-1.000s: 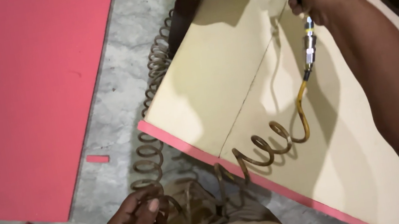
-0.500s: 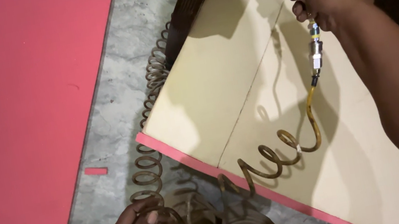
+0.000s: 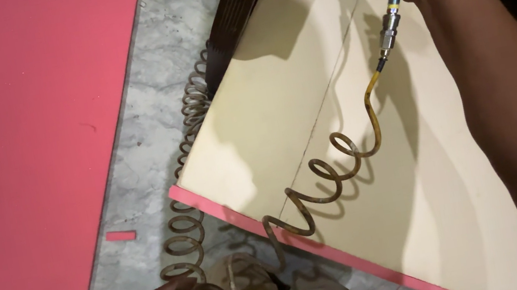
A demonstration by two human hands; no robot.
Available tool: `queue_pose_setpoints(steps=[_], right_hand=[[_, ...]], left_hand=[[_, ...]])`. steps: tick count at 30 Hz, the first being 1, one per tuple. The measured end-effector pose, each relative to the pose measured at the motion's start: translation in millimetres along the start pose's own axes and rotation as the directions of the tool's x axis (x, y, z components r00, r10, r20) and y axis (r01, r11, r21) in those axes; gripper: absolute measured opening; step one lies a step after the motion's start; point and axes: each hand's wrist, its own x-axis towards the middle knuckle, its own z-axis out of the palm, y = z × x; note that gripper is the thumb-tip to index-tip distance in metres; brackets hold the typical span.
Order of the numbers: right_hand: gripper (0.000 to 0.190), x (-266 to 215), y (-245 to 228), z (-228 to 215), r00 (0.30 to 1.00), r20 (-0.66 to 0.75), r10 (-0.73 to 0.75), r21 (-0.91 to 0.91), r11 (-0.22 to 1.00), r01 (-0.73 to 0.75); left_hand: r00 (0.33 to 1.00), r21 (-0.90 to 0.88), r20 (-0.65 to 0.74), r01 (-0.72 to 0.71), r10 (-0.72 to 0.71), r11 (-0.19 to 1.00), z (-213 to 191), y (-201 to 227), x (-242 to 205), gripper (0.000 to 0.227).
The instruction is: Applying adhesive to foam sheets using a spray gun during furniture reupholstery.
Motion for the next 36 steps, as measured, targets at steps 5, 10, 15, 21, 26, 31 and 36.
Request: queue_pose_setpoints(steps=[5, 10, 15, 21, 26, 31, 36], right_hand=[[0.032, 5.9, 14.2, -22.0, 0.999, 0.038, -0.038, 0.065, 0.997, 0.036], [0.028, -8.2, 22.7, -54.7, 0.999, -0.037, -0.022, 0.042, 0.999, 0.023], [0.027, -17.5, 20.6, -64.8, 0.994, -0.106, -0.01, 0.027, 1.0, 0.013], [0.035, -41.6, -18.8, -39.8, 0.999, -0.016, 0.047, -0.073, 0.996, -0.048], [0.022, 36.3, 33.3, -62.0, 0.994, 0.103, -0.026, 0.164, 0.986, 0.009], [0.03, -9.8, 32.1, -90.1, 0.997, -0.051, 0.065, 0.169, 0.984, -0.056], [0.028, -40.1, 48.6, -128.7, 0.93, -0.271, 0.25, 0.045, 0.968, -0.247]], left_hand=[[0.984, -0.07, -0.104, -0.151, 0.143, 0.986, 0.8, -30.0, 7.9, 0.043], [0.991, -0.037, 0.047, -0.122, 0.124, 0.992, -16.5, -52.4, 34.6, 0.044], [0.992, -0.032, 0.115, -0.057, 0.061, 0.998, -10.5, -49.5, 37.3, 0.047], [0.983, -0.002, 0.109, -0.145, 0.144, 0.989, -11.5, -66.0, 41.5, 0.047], [0.934, 0.036, 0.007, -0.357, 0.357, 0.933, -15.2, -86.3, 42.6, 0.043], [0.806, 0.161, 0.151, -0.591, 0.572, 0.79, 1.5, -75.9, 42.9, 0.032], [0.862, 0.151, 0.167, -0.501, 0.478, 0.852, 12.4, -80.4, 54.9, 0.042]])
